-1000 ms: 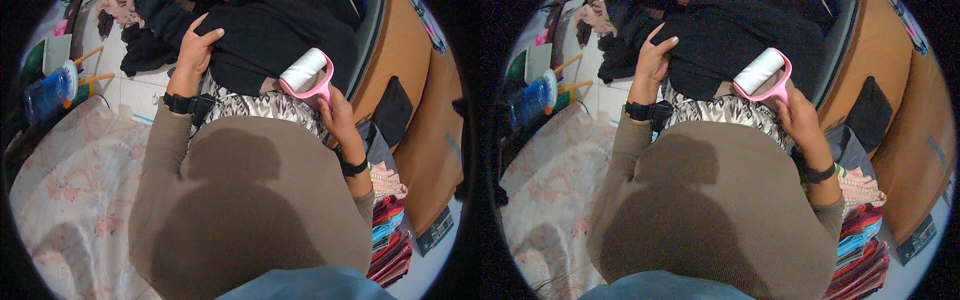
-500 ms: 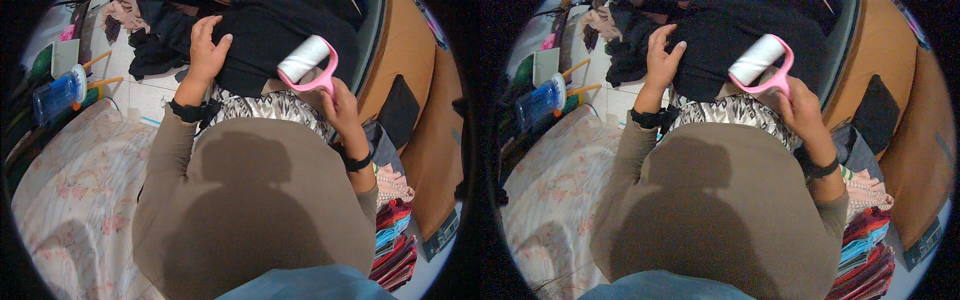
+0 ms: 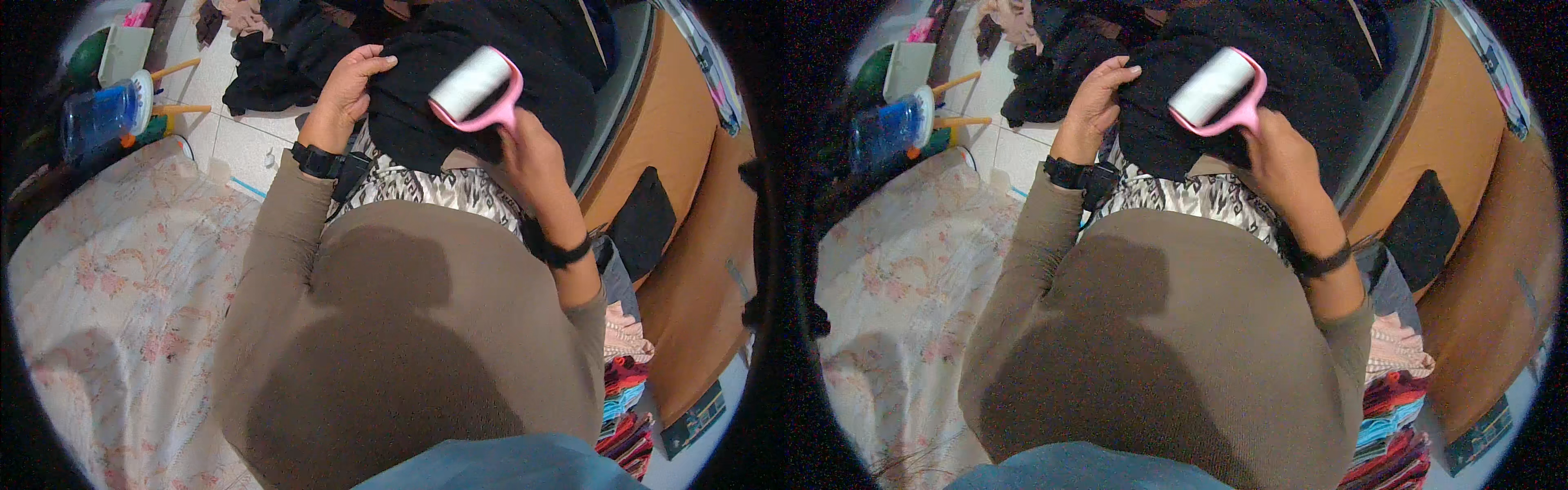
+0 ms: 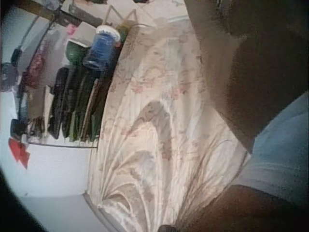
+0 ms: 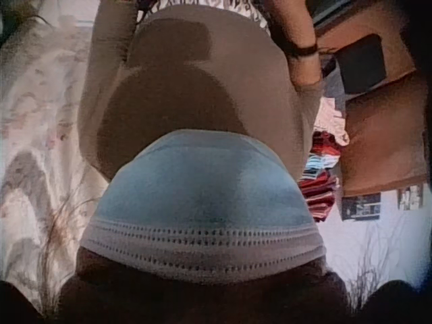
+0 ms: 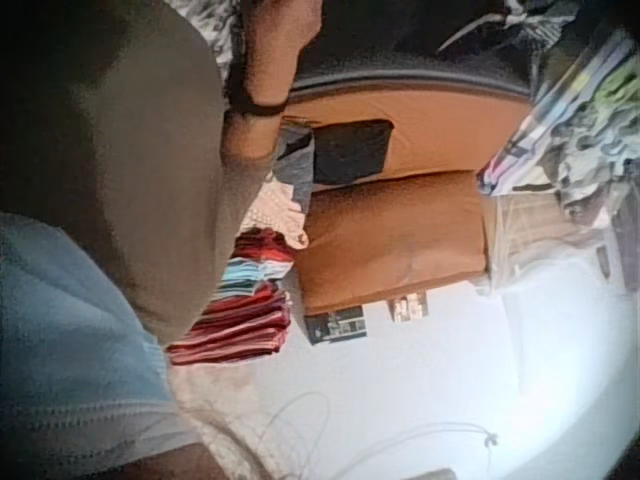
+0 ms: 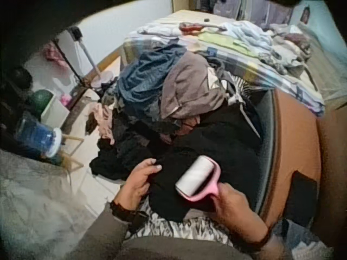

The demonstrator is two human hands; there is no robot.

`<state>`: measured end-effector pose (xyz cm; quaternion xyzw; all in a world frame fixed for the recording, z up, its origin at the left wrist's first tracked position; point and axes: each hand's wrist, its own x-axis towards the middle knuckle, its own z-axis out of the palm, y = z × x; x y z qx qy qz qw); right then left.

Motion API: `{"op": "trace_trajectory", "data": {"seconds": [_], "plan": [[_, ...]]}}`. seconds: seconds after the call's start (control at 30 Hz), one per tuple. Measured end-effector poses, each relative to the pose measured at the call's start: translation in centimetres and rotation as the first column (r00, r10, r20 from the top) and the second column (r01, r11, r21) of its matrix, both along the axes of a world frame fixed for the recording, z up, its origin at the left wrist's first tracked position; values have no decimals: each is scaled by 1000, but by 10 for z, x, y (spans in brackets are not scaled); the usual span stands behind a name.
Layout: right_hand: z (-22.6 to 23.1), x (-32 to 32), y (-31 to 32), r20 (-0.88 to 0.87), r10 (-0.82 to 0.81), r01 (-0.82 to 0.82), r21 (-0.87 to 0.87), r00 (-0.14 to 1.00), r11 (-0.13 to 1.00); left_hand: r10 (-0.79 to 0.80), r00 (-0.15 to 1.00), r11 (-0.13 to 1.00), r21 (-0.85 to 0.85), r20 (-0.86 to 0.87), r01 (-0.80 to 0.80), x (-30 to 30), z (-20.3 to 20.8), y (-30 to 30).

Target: The person uses a pink lint roller to remove lint from a black garment held in their lap. They repeatedly roll the tool over the fabric, then peel off the used adhesive layer to expose a fresh surface before continuing.

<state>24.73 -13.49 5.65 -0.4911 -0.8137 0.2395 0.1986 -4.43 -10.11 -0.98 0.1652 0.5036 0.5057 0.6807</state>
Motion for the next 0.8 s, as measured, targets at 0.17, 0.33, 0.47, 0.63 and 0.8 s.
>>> {"op": "trace_trajectory", "data": {"seconds": [0.17,0.33,0.47,0.63,0.8], "plan": [[10,54,-30,84,-21,34,-151,996,988,28,992,996,86,120,-38,-7,0,0],[31,54,-27,-71,-106,91,-192,992,977,-9,984,984,175,177,-22,-21,-4,10],[28,27,-8,-113,2,-12,-92,994,996,13,988,977,210,153,-46,-28,-5,9],[4,-45,27,-74,162,-160,35,984,987,42,994,970,235,104,-66,-27,-8,7],[-9,-84,52,84,185,-188,26,979,982,128,988,983,124,83,-138,-29,-13,13]]}}
